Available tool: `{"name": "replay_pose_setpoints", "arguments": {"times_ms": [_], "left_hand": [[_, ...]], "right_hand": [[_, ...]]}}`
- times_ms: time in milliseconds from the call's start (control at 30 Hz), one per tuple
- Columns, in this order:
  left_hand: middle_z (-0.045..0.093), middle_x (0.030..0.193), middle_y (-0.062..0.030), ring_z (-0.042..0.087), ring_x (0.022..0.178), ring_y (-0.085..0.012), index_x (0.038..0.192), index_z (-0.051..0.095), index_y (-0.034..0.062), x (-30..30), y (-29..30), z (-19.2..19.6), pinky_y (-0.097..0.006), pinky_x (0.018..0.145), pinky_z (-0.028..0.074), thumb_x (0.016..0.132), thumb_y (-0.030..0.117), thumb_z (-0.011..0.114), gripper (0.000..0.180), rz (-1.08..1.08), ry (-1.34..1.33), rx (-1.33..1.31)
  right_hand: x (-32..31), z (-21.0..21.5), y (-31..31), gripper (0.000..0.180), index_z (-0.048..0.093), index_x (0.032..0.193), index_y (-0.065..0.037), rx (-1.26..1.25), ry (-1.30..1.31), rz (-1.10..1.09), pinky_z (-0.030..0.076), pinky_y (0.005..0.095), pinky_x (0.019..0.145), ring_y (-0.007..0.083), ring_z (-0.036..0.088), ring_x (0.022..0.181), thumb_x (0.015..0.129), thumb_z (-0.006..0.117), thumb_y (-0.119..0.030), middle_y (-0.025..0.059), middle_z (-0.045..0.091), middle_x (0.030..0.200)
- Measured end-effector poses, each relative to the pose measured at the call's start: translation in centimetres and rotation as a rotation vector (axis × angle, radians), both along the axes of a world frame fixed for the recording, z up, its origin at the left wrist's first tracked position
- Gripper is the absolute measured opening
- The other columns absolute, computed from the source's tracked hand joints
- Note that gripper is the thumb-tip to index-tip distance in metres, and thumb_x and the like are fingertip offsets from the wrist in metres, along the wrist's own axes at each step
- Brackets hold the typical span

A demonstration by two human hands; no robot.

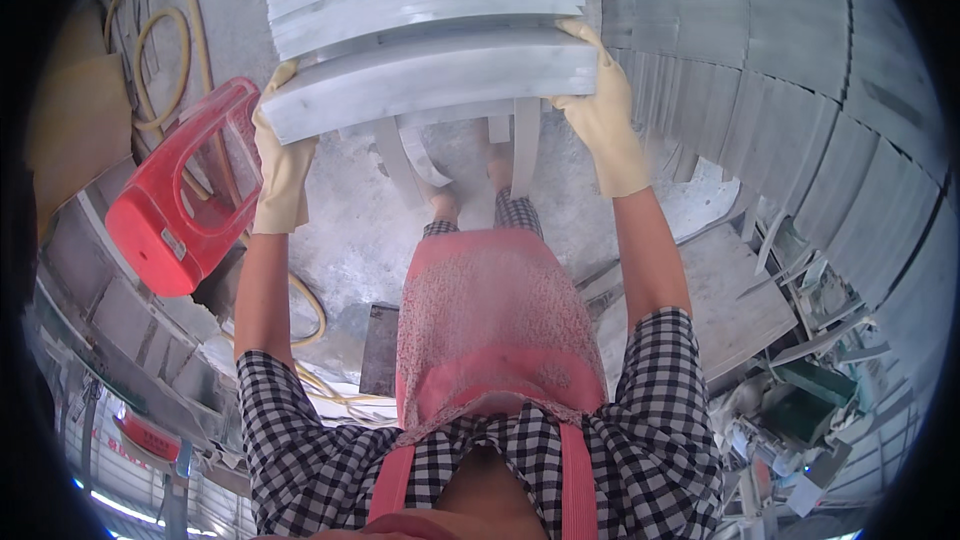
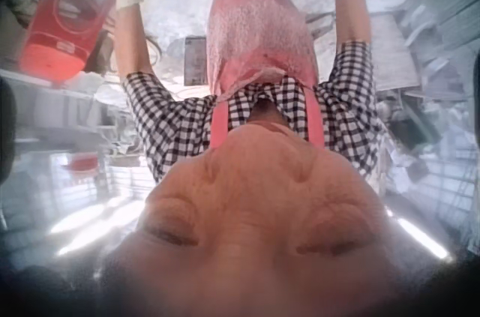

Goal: The person repeatedly picks up thin rectangular sheets and rubs their edges against a moving belt sander. They then stack the processed sheets on a nearby pile. The person wears gloves and an apron while working in a factory setting.

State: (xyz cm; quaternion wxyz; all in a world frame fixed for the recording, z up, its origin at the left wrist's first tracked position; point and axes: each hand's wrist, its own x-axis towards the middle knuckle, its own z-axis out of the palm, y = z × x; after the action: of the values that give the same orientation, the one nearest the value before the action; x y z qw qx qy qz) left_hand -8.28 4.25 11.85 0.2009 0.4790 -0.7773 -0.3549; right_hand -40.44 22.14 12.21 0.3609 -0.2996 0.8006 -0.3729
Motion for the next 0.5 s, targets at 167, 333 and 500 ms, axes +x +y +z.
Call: {"name": "replay_pose_setpoints", "arguments": {"times_ms": [167, 333, 500], "left_hand": [[0.069, 0.109, -0.0174, 0.067, 0.099, -0.0357, 0.116, 0.062, 0.0014, -1.7, -0.6, -1.1, -0.038, 0.085, 0.054, 0.077, 0.009, 0.075, 0.041, 0.049, -0.313, -0.256], [0.065, 0.12, -0.0214, 0.062, 0.115, -0.0344, 0.129, 0.055, 0.0022, -1.7, -1.7, 0.3, -0.038, 0.098, 0.048, 0.086, 0.016, 0.069, 0.047, -0.078, -0.272, 0.434], [0.057, 0.136, -0.0143, 0.052, 0.129, -0.0229, 0.14, 0.045, 0.0012, -0.2, -1.9, -0.1, -0.033, 0.108, 0.037, 0.095, 0.024, 0.061, 0.053, 0.049, 0.35, 0.833]], "right_hand": [[0.4, -0.5, -0.6, 0.075, 0.055, 0.133, -0.009, 0.329, 0.268, -0.024, 0.051, 0.0371, 0.095, 0.0261, 0.065, 0.112, 0.066, 0.088, -0.016, 0.0099, 0.068, 0.12], [-0.8, 0.9, -0.1, 0.078, 0.046, 0.14, 0.006, 0.228, 0.059, -0.021, 0.044, 0.0325, 0.102, 0.024, 0.055, 0.126, 0.077, 0.082, -0.021, 0.0209, 0.058, 0.134], [-1.7, 2.6, 0.4, 0.073, 0.038, 0.147, 0.005, -0.27, -0.476, -0.058, 0.027, 0.0289, 0.115, 0.0228, 0.034, 0.145, 0.096, 0.058, -0.042, 0.0176, 0.039, 0.153]]}}
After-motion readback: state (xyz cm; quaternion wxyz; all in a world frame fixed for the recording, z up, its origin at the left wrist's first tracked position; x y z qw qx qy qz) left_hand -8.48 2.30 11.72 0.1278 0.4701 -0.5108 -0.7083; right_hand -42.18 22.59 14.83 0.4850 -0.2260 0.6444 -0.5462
